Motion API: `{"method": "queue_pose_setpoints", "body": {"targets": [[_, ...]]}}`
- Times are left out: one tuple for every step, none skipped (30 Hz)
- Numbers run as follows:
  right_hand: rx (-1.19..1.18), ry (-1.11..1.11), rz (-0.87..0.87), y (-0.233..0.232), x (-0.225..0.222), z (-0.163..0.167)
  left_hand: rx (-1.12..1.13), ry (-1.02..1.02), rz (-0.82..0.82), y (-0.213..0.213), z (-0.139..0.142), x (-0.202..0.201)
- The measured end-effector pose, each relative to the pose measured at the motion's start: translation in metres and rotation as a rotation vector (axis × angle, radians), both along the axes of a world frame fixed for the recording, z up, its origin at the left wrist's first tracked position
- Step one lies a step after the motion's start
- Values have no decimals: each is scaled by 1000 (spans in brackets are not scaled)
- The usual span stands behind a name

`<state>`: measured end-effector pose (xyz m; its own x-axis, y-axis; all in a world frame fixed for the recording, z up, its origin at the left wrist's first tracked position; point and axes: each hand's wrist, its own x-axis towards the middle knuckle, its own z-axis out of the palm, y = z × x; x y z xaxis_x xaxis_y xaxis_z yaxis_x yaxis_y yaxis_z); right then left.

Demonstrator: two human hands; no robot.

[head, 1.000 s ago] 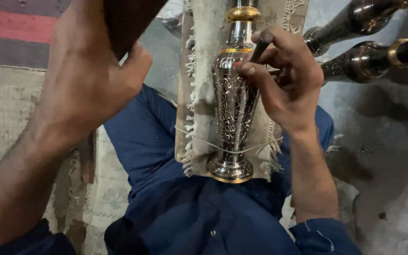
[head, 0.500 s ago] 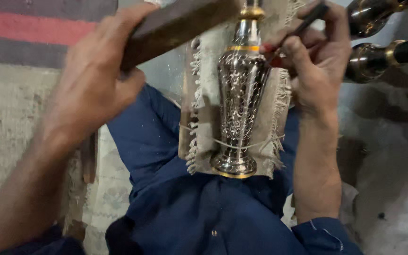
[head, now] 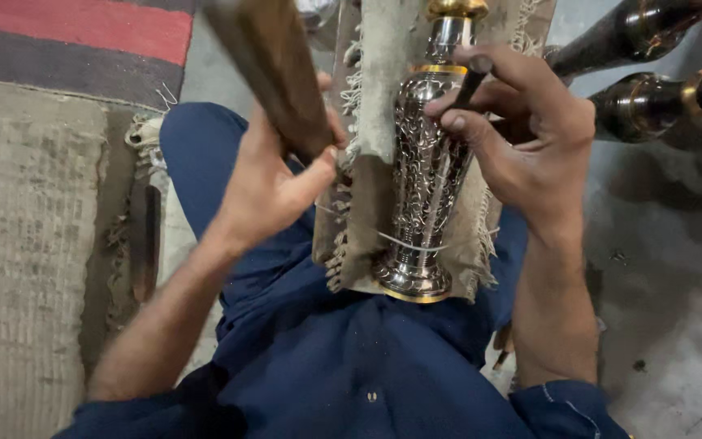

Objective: The person sits cross-legged on the floor with an ornate brass vase resting on a cloth pad on their lap. They hold a chisel against the vase's decorated surface and strike it with a wooden mallet, chasing the pattern, occasionally repositioning the chisel and steadying the vase.

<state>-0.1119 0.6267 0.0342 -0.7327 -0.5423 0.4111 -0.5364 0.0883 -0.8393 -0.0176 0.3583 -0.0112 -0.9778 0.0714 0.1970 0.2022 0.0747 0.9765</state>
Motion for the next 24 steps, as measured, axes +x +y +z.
{"method": "queue_pose_setpoints", "body": {"targets": [[0,14,-1,1,-1,-2,-96,5,44,-6,6,-5],[12,19,-7,3,-2,-5,-190,5,83,-12,11,-9],[2,10,-8,5,-2,-8,-283,3,120,-17,16,-12],[-8,2,-9,6,-2,-11,-396,34,105,-22,23,-14],[-43,-9,-1,7,-4,-14,-511,73,92,-29,29,-16],[-63,-11,7,7,-4,-17,-628,112,83,-35,36,-18],[-82,-14,14,7,-6,-19,-670,175,84,-38,42,-20],[-81,-11,17,8,-6,-21,-709,235,84,-41,49,-21],[-86,-4,21,8,-7,-22,-749,296,85,-41,55,-22],[-91,4,25,8,-8,-22,-777,357,95,-41,61,-24],[-103,17,28,7,-9,-22,-804,420,105,-41,67,-27],[-98,41,34,7,-10,-22,-792,362,121,-40,73,-29],[-94,65,40,7,-10,-21,-779,305,139,-39,79,-31],[-74,94,47,7,-10,-20,-721,122,155,-37,83,-32],[-73,83,35,6,-9,-20,-659,-61,167,-35,86,-33],[-72,71,23,5,-8,-20,-758,115,139,-36,90,-33],[-90,19,-11,4,-4,-20,-852,290,106,-36,92,-32],[-84,0,-26,4,-3,-19,-942,466,66,-36,93,-33],[-79,-19,-42,4,-1,-19,-940,477,66,-36,93,-32],[-51,-4,-36,4,-1,-18,-940,488,70,-37,93,-33],[-38,4,-30,4,-1,-17,-965,492,80,-37,92,-32],[-24,11,-24,5,-2,-16,-991,496,91,-37,91,-32],[-24,9,-17,5,-3,-16,-1040,490,107,-37,89,-31],[-27,31,-2,4,-6,-16,-1089,488,123,-38,89,-31]]}}
